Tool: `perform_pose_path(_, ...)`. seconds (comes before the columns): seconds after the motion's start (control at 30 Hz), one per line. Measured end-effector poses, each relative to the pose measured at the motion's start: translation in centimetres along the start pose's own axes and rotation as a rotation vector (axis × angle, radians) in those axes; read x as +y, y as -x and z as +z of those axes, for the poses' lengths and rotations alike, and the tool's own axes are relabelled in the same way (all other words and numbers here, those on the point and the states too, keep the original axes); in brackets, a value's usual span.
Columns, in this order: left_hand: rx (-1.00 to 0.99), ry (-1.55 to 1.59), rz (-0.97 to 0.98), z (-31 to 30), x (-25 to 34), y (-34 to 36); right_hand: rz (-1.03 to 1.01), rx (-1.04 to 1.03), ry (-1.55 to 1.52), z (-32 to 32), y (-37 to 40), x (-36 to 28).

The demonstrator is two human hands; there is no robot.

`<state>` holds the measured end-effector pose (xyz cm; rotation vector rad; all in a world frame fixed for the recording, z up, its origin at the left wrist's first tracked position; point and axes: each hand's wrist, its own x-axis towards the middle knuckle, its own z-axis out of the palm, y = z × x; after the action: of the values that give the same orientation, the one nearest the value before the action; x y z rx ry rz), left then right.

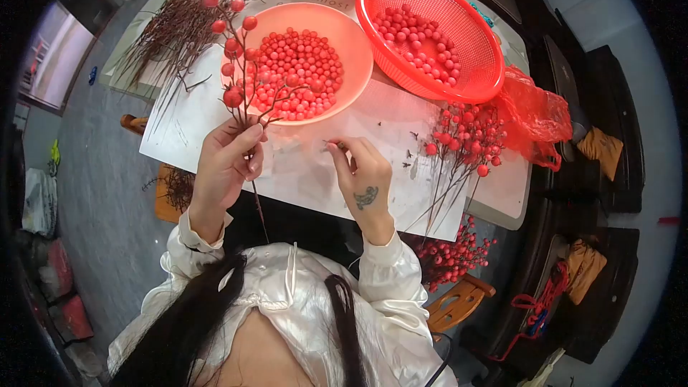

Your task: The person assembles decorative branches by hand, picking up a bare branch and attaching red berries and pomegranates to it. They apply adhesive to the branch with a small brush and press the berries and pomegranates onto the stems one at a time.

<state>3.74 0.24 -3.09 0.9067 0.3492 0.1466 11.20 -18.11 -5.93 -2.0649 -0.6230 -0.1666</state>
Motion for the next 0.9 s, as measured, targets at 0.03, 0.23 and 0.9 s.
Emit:
perform_pose_path(0.03,-0.001,0.0,-0.005,0.2,0.0,0.0,0.002,0.007,-0.002,0.0,-0.1,0.0)
perform_pose_path(0.23,-0.029,0.01,-0.013,0.9,-1.8,-0.8,0.099,0.183,-0.14,-2.1,0.4,-0.8)
perform_pose_path(0.9,-0.008,-0.077,0.024,3.5,-3.8,-1.1,0.132,0.603,-0.796,-4.2,2.8,-2.6)
